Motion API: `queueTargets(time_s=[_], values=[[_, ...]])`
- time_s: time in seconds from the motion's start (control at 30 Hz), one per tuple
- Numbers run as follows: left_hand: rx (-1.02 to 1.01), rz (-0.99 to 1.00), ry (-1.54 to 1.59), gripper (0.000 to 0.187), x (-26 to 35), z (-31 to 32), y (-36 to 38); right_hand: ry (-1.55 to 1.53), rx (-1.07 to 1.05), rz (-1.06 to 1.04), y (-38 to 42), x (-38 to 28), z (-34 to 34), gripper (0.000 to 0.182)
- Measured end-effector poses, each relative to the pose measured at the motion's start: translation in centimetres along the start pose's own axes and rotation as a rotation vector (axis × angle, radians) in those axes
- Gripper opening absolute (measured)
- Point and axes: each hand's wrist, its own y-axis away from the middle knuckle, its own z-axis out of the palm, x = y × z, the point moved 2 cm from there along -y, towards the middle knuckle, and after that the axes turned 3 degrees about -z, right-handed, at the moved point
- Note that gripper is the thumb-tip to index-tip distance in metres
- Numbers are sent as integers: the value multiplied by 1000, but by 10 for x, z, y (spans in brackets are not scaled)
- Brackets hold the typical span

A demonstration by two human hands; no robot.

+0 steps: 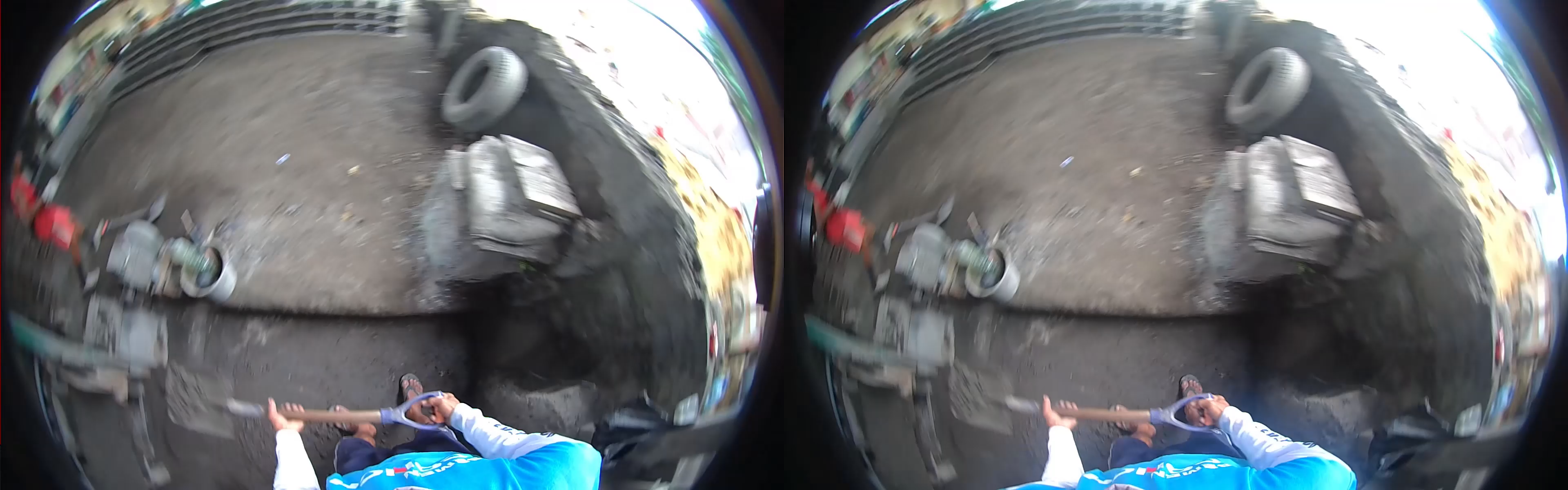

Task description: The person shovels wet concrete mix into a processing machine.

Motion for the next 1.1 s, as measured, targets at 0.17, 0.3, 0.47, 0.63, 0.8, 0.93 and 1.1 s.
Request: queueTargets(time_s=[0.17, 0.3, 0.47, 0.63, 0.8, 0.93, 1.1], values=[[268, -352, -305, 27, -154, 2, -23, -315, 337, 261, 71, 96, -125, 18], [56, -365, -729, 52, -286, 76, -15, -706, 555, 215, 176, 148, -183, 12], [-700, -401, -822, 28, -416, 360, 169, -1083, 682, -41, 184, 155, -201, 14], [-1158, -64, -955, 33, -464, 558, 331, -1277, 186, -299, 116, 38, -210, 12], [-1186, -66, -1048, 26, -433, 527, 320, -1047, 564, -280, 136, 42, -225, 15], [-1051, -229, -932, 24, -359, 436, 269, -591, 1065, -314, 130, 70, -217, 23], [-873, -168, -665, 22, -222, 335, 242, -150, 864, -392, 32, 123, -233, 34]])
